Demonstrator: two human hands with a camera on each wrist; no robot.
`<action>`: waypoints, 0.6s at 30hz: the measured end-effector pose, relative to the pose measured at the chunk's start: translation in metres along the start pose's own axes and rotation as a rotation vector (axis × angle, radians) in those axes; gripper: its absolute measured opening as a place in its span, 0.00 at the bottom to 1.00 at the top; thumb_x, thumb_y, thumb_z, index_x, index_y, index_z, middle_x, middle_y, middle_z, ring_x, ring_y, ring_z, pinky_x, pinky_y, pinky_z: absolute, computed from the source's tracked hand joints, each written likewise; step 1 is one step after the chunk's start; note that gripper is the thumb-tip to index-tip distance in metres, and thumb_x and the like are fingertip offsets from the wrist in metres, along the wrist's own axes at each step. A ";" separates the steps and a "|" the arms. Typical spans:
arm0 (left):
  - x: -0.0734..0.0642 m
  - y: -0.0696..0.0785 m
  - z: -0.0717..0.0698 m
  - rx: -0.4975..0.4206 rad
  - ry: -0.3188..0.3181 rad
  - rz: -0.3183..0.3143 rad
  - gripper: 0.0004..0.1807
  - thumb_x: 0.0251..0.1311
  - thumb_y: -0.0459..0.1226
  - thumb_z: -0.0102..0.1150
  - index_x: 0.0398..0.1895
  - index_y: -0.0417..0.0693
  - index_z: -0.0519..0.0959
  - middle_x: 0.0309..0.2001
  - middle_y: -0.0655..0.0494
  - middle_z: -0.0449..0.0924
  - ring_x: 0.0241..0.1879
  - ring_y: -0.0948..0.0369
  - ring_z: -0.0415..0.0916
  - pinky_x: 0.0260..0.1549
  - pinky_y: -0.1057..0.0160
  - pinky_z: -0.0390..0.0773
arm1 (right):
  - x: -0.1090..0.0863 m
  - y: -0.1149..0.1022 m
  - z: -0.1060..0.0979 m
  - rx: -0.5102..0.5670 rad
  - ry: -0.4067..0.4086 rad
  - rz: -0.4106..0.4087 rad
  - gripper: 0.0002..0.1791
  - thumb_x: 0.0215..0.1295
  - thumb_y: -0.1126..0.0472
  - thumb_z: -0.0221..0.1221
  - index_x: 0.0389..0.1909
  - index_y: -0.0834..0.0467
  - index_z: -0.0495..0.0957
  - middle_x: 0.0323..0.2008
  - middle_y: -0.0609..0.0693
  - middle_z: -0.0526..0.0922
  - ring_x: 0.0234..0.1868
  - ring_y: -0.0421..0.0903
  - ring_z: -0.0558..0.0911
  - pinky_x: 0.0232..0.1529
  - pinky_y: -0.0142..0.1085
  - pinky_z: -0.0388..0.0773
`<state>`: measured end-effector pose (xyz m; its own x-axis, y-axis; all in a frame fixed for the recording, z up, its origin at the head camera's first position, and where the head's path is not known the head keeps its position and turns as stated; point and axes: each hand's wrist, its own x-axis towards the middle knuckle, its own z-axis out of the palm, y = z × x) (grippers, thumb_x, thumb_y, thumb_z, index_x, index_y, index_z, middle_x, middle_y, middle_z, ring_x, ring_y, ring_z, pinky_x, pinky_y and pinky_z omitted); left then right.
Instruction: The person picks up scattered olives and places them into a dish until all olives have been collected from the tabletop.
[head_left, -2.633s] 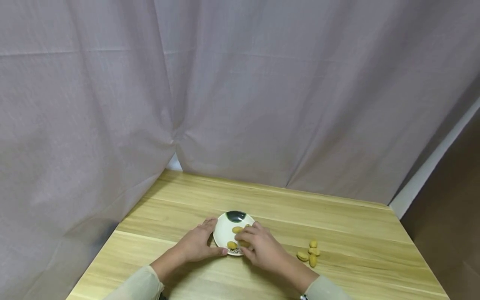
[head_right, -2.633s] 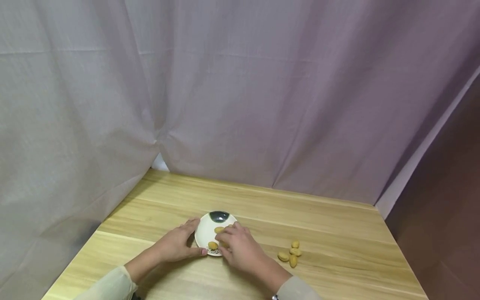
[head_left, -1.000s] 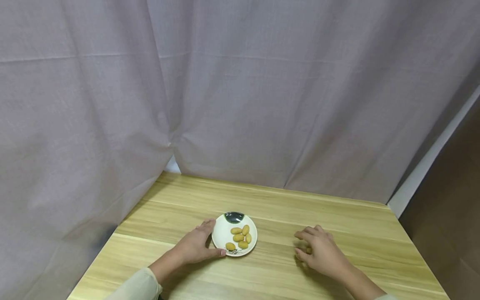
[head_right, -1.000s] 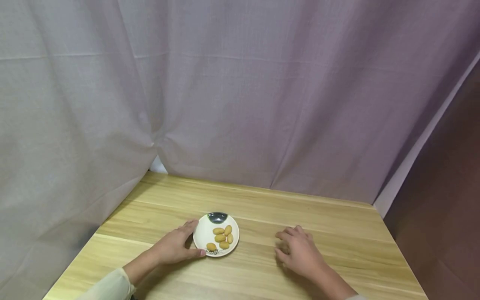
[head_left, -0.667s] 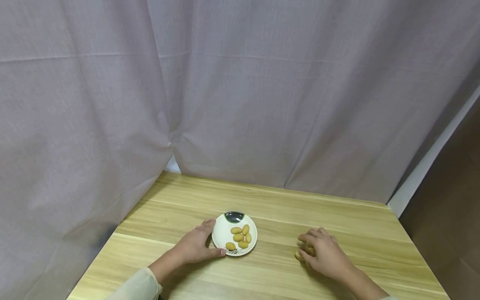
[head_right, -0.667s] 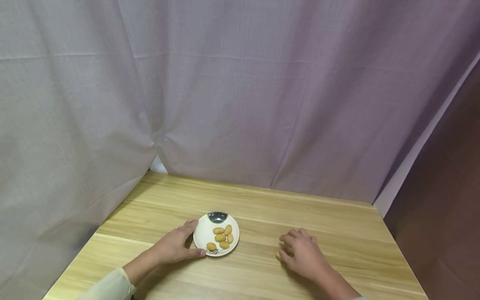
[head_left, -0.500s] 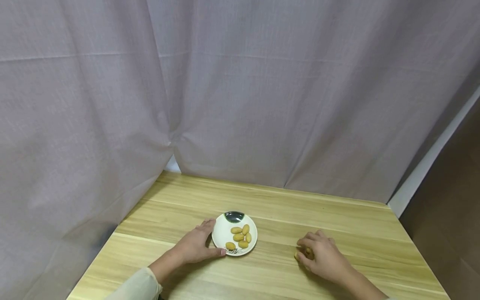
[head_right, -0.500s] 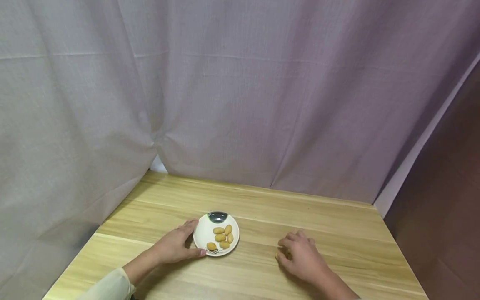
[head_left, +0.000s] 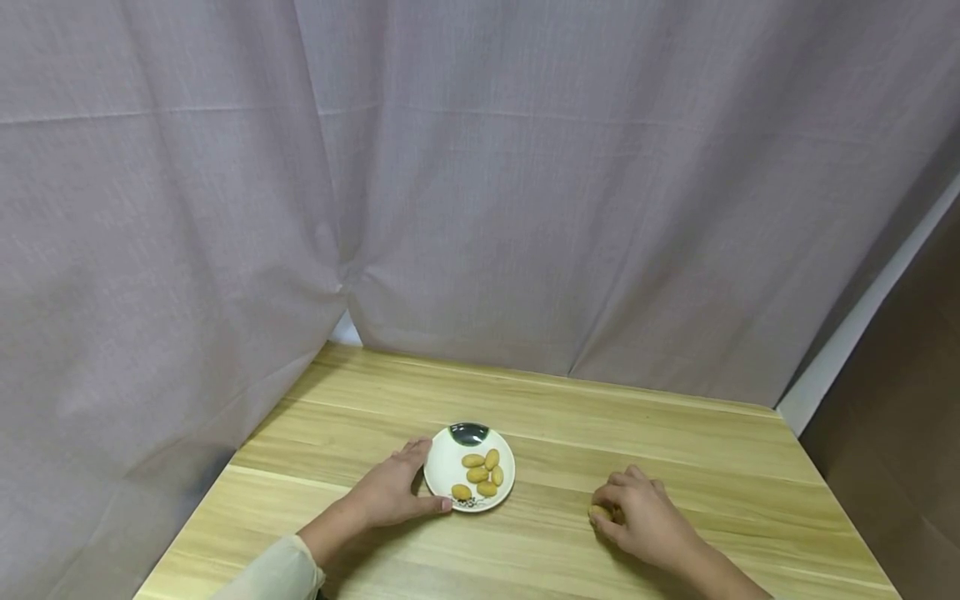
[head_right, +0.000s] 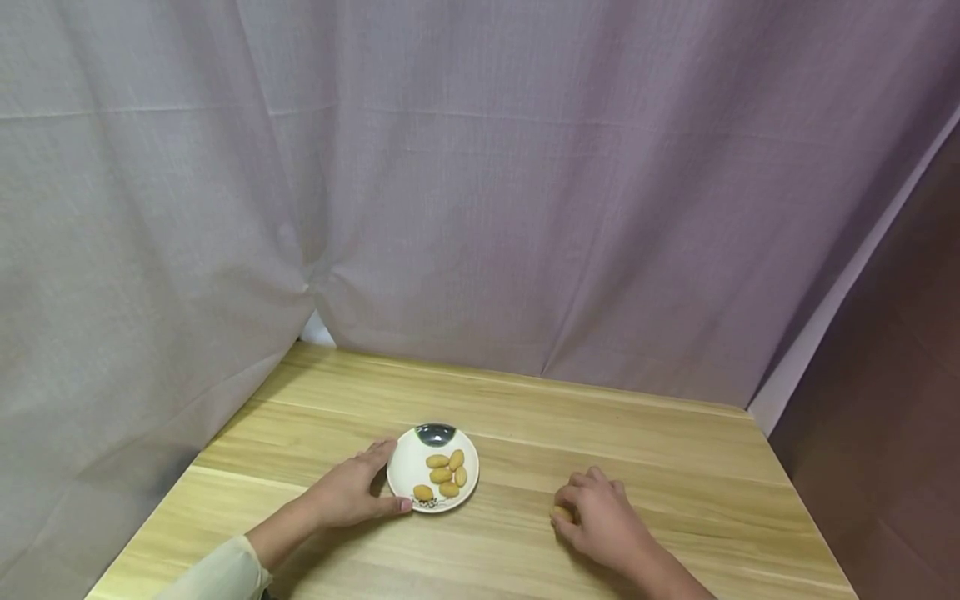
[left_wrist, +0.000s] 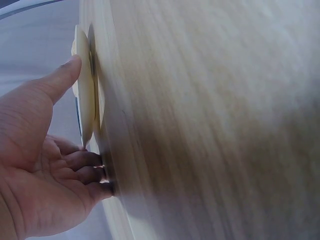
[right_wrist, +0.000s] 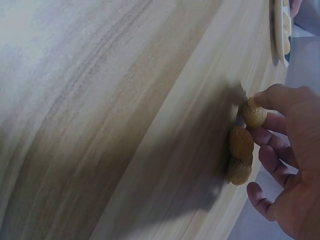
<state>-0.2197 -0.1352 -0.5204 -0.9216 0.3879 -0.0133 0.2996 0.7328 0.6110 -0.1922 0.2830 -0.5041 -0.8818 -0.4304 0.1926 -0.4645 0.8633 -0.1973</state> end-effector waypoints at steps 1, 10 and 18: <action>0.000 0.000 0.000 0.000 0.000 0.000 0.67 0.58 0.63 0.80 0.86 0.28 0.57 0.84 0.29 0.60 0.86 0.35 0.58 0.85 0.33 0.61 | 0.000 0.000 0.000 -0.005 0.001 -0.003 0.08 0.61 0.55 0.81 0.37 0.44 0.90 0.30 0.29 0.76 0.36 0.32 0.64 0.36 0.33 0.63; 0.000 0.001 -0.002 0.002 -0.008 -0.007 0.67 0.59 0.63 0.79 0.86 0.28 0.57 0.85 0.30 0.60 0.86 0.35 0.58 0.85 0.33 0.61 | 0.006 -0.005 -0.002 -0.029 0.053 -0.033 0.09 0.61 0.54 0.81 0.38 0.45 0.90 0.30 0.29 0.74 0.36 0.32 0.63 0.36 0.30 0.60; 0.000 0.001 -0.002 0.008 -0.008 -0.006 0.67 0.59 0.63 0.79 0.86 0.28 0.57 0.85 0.30 0.60 0.86 0.35 0.58 0.85 0.33 0.61 | 0.015 -0.016 -0.007 -0.056 0.119 -0.069 0.11 0.59 0.54 0.83 0.40 0.44 0.91 0.37 0.31 0.84 0.39 0.31 0.68 0.39 0.31 0.66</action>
<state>-0.2195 -0.1352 -0.5183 -0.9213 0.3881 -0.0227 0.2965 0.7394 0.6044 -0.1971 0.2642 -0.4917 -0.8304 -0.4583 0.3168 -0.5158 0.8474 -0.1262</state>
